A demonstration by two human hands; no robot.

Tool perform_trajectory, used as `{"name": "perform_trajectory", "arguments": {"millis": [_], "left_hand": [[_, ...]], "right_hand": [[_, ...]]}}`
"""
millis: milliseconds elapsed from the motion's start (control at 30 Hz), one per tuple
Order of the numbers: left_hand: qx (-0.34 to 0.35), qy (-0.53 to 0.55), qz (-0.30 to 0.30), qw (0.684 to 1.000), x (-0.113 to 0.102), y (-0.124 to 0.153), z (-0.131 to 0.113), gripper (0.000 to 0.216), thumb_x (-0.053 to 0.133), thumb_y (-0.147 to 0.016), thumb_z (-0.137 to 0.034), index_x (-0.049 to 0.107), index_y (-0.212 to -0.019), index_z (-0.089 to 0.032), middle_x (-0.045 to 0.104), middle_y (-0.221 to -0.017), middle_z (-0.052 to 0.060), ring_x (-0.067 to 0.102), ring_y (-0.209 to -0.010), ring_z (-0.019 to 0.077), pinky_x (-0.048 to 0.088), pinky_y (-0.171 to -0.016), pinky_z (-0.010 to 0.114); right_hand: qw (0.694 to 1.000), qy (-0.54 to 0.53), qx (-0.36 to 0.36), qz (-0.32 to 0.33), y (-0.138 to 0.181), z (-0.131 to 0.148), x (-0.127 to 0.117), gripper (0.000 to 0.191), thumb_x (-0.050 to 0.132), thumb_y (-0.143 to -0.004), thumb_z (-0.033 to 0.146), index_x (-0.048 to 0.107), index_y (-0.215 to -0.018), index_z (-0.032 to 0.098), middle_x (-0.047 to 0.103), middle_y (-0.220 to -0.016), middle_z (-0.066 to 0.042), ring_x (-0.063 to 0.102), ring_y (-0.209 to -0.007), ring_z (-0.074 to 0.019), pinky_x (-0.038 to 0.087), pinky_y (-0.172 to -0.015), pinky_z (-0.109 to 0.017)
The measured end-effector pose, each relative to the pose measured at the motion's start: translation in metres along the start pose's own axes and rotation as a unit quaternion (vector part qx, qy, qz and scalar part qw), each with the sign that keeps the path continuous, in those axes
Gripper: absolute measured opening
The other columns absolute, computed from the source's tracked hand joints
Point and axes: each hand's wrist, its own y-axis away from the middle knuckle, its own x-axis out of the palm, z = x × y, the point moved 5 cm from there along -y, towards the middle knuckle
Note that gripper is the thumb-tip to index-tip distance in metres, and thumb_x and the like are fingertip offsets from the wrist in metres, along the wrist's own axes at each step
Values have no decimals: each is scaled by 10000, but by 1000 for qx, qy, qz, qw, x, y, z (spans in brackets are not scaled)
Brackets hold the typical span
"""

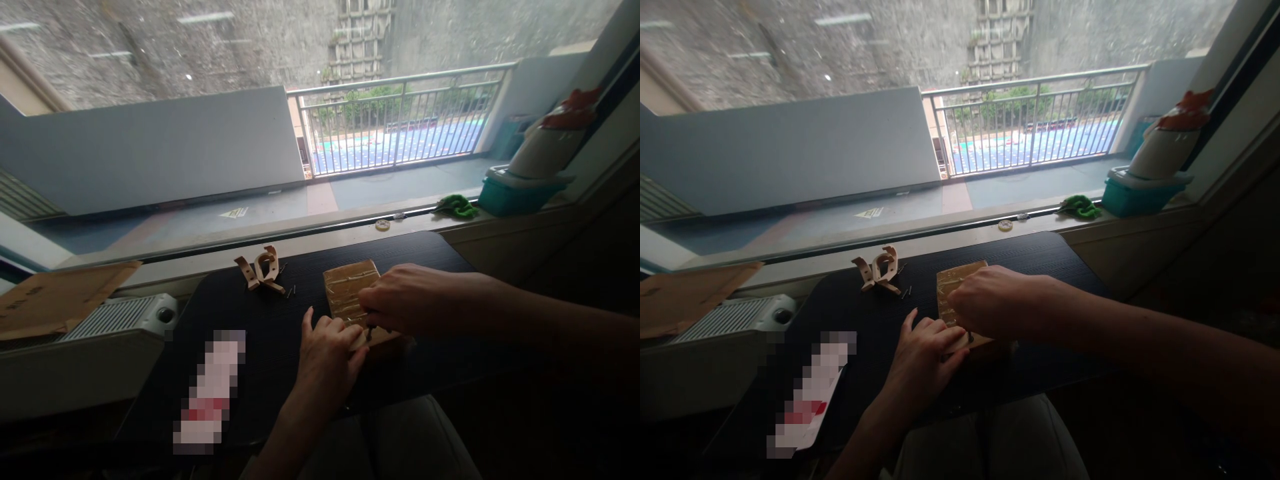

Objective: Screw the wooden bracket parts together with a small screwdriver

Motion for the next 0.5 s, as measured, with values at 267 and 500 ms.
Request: {"name": "perform_trajectory", "arguments": {"millis": [267,500], "left_hand": [[4,5,-6,1000,0,1,0,162,559,-816,-317,638,-956,-298,630,-874,-4,537,-925,213,138,-1051,548],[3,6,-2,1000,0,0,1,144,571,-806,-305,649,-925,-284,635,-872,-1,541,-911,213,147,-1053,548]], "right_hand": [[1000,-1,5,-10,3,6,-8,83,550,-784,213,594,-837,166,624,-709,-16,553,-634,-148,236,-482,-246],[999,-9,-43,8,4,10,-3,42,556,-786,152,598,-789,146,631,-733,-31,576,-678,-148,287,-529,-253]]}}
